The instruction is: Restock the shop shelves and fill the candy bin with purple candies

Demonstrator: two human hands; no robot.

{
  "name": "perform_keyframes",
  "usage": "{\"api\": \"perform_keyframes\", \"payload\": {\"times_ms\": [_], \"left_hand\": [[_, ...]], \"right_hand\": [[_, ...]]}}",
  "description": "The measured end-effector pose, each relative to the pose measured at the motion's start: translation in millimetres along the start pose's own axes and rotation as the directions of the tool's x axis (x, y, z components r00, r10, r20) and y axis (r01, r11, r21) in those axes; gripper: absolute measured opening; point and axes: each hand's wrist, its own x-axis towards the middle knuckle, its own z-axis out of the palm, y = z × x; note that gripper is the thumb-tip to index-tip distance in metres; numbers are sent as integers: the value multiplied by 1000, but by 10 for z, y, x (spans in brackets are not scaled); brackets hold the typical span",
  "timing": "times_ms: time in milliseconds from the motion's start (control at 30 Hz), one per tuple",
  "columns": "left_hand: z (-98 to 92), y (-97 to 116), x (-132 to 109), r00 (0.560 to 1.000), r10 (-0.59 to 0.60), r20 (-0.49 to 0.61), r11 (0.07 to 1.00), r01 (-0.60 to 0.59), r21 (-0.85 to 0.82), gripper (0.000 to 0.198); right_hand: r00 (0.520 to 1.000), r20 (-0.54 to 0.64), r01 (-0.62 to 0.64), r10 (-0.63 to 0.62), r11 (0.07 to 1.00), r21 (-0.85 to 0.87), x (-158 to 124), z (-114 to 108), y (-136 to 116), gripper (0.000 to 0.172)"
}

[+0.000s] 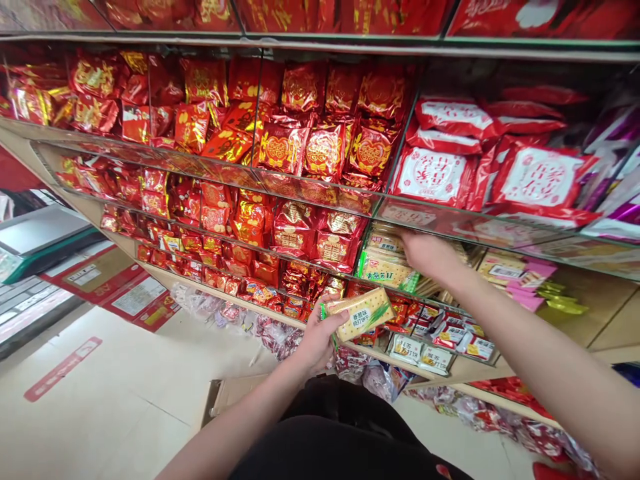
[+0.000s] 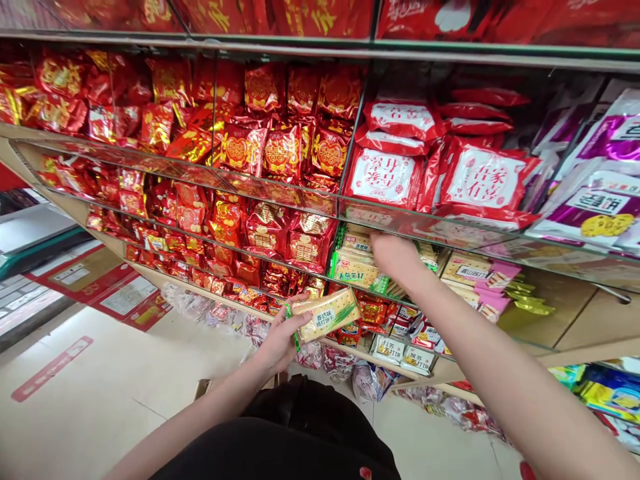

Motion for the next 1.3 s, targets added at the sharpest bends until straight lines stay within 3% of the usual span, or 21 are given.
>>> {"api": "perform_keyframes", "payload": {"times_ms": [67, 133, 233, 367, 533, 733, 867, 967, 1200, 1300], "left_hand": [[-8, 34, 31, 1000, 3, 3, 1000, -3, 15, 46], [1, 68, 61, 1000, 3, 21, 999, -3, 41, 45], [63, 114, 109, 998, -6, 67, 996, 0, 94, 45], [209, 159, 208, 993, 1, 116, 987, -20, 160, 44], [361, 254, 371, 980, 64, 190, 965, -109, 238, 43], [360, 290, 554, 924, 307, 227, 829, -377, 414, 50], [312, 217, 657, 868, 375, 326, 667, -496, 555, 35], [291, 196, 717, 810, 395, 433, 496, -585, 642, 31], [377, 226, 745, 631, 289, 720, -104, -727, 679, 38], [502, 205, 757, 603, 210, 769, -340, -693, 636, 44]], "right_hand": [[985, 18, 171, -172, 984, 46, -317, -6, -73, 27], [916, 6, 395, -401, 903, 168, -640, 22, -147, 38], [847, 25, 505, -531, 818, 274, -985, 97, -225, 65], [876, -2, 473, -482, 858, 202, -1080, 141, -232, 61], [902, -108, 419, -418, 908, -12, -890, 28, -107, 54], [946, -263, 112, -191, 951, -288, -521, -20, -15, 59], [965, -243, 16, -101, 945, -328, -373, -16, -66, 55], [974, -214, -6, -72, 938, -345, -326, -21, -68, 54], [993, -90, 51, -82, 952, -302, -77, 48, 89, 46], [990, -66, 103, -126, 956, -276, -56, 43, 150, 50]]}}
